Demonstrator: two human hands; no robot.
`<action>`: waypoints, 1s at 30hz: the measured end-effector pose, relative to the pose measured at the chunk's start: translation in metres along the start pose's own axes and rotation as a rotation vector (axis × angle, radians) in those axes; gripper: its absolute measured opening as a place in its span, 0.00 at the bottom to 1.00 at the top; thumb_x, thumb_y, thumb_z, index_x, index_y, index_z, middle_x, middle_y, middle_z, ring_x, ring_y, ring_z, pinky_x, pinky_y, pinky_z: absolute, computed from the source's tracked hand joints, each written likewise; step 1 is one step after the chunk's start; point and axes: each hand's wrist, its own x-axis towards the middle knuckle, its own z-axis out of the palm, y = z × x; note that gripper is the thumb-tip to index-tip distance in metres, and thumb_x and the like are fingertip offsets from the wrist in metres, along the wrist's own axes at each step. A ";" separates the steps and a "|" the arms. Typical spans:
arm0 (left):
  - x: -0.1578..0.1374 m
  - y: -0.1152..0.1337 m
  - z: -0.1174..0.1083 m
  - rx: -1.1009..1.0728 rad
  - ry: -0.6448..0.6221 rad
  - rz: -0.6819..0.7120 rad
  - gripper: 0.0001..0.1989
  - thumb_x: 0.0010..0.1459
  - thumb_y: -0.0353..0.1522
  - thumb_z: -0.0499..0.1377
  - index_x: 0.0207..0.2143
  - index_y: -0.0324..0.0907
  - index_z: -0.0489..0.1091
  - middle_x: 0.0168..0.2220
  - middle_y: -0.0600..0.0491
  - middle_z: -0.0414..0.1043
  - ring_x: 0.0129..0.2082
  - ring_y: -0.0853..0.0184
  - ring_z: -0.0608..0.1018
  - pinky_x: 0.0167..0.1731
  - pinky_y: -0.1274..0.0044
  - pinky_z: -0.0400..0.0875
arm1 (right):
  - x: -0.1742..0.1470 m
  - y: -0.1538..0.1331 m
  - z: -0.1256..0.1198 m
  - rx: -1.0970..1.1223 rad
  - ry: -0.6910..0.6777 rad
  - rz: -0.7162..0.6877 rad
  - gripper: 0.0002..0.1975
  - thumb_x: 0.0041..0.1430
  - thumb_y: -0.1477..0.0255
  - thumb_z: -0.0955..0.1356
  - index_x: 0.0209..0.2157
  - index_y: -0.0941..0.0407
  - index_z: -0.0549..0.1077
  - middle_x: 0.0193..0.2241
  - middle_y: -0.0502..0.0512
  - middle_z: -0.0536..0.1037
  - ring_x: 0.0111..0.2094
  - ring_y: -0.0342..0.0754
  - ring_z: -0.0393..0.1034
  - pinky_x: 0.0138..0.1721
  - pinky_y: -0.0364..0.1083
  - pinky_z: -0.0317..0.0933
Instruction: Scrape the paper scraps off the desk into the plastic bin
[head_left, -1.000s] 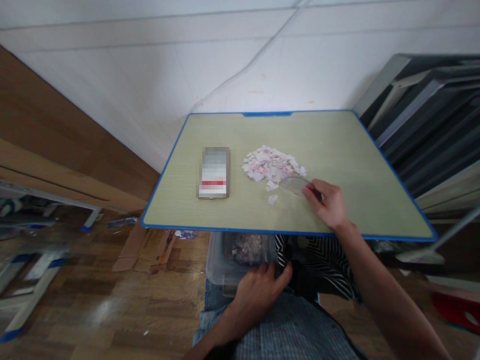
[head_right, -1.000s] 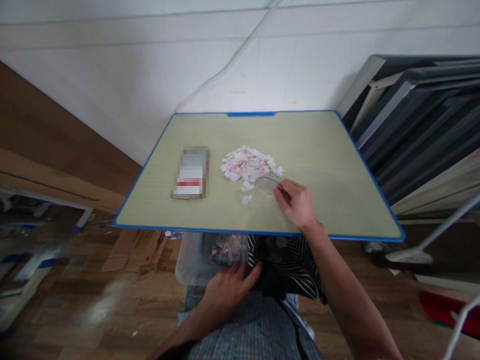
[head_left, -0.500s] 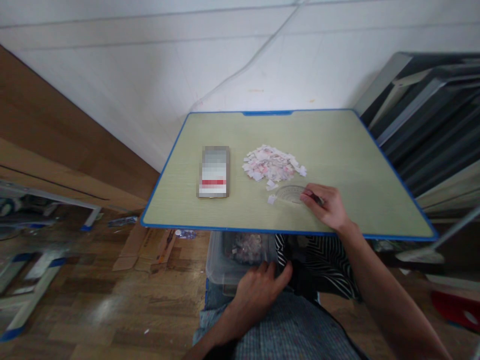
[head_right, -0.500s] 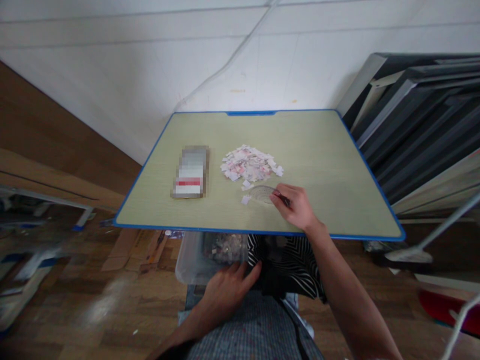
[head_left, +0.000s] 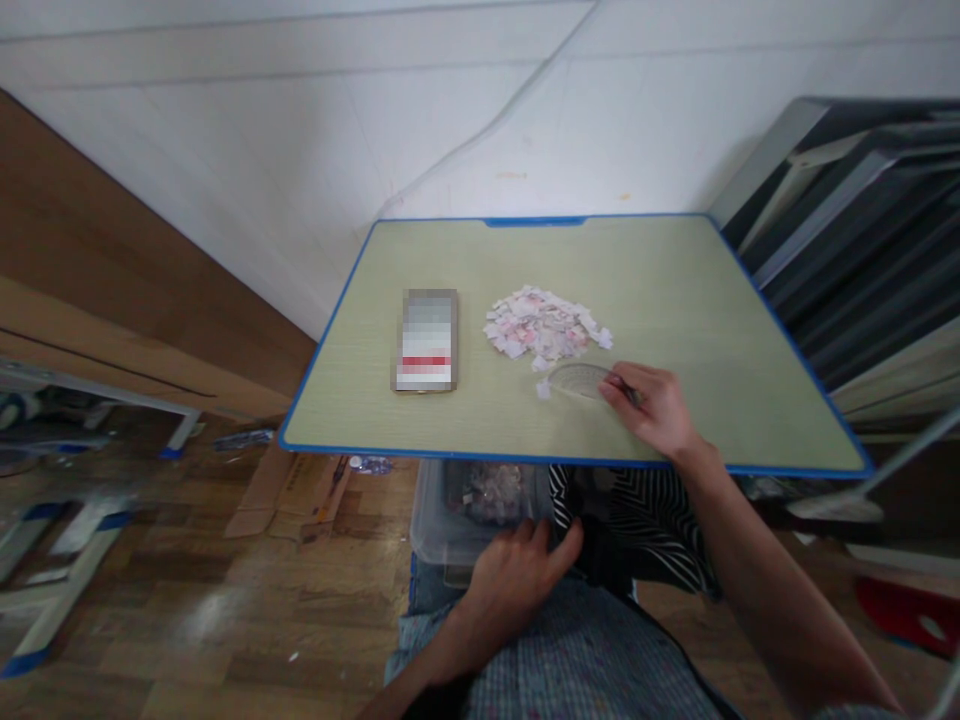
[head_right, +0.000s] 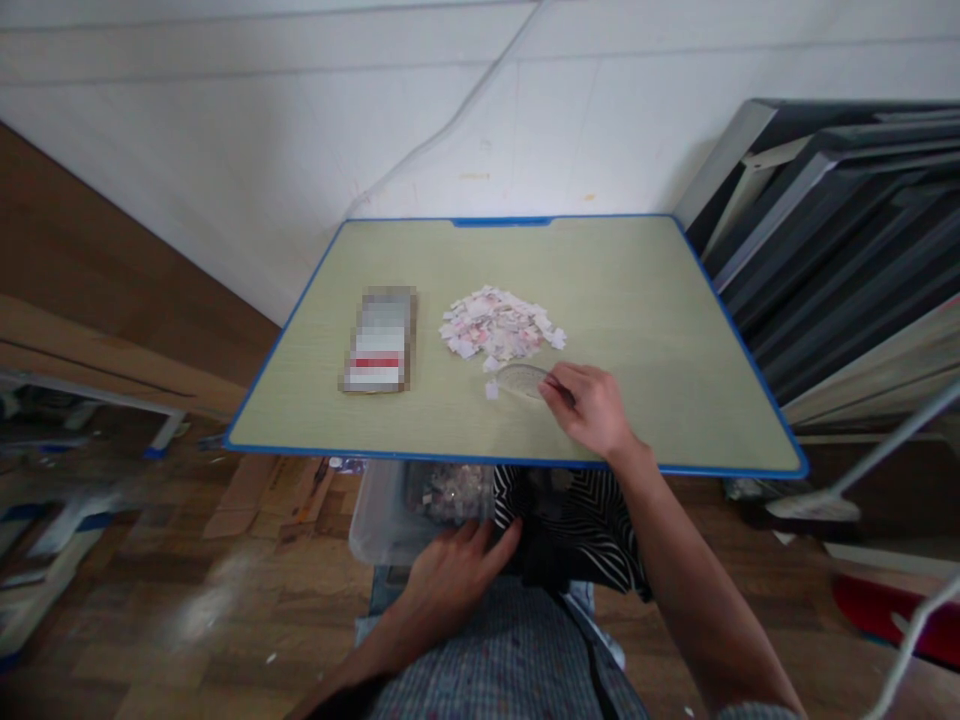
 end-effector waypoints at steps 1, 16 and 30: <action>0.000 0.000 0.000 0.000 0.001 -0.001 0.23 0.58 0.27 0.49 0.56 0.41 0.49 0.35 0.49 0.67 0.30 0.65 0.72 0.23 0.76 0.68 | 0.000 0.000 0.000 -0.011 -0.016 -0.025 0.13 0.57 0.71 0.60 0.19 0.55 0.57 0.16 0.48 0.59 0.19 0.41 0.55 0.23 0.42 0.50; 0.000 -0.001 0.001 0.007 0.026 -0.002 0.22 0.58 0.27 0.50 0.55 0.42 0.50 0.34 0.50 0.68 0.30 0.64 0.73 0.23 0.76 0.69 | 0.002 -0.001 -0.002 -0.085 0.049 -0.088 0.12 0.56 0.73 0.61 0.19 0.56 0.60 0.17 0.48 0.63 0.20 0.41 0.59 0.27 0.43 0.52; 0.000 -0.001 -0.001 0.015 0.017 0.004 0.22 0.58 0.28 0.50 0.55 0.41 0.50 0.34 0.50 0.68 0.30 0.65 0.72 0.23 0.77 0.68 | 0.002 -0.005 -0.005 0.010 0.101 -0.095 0.12 0.54 0.74 0.61 0.18 0.56 0.58 0.15 0.48 0.61 0.19 0.41 0.57 0.23 0.42 0.52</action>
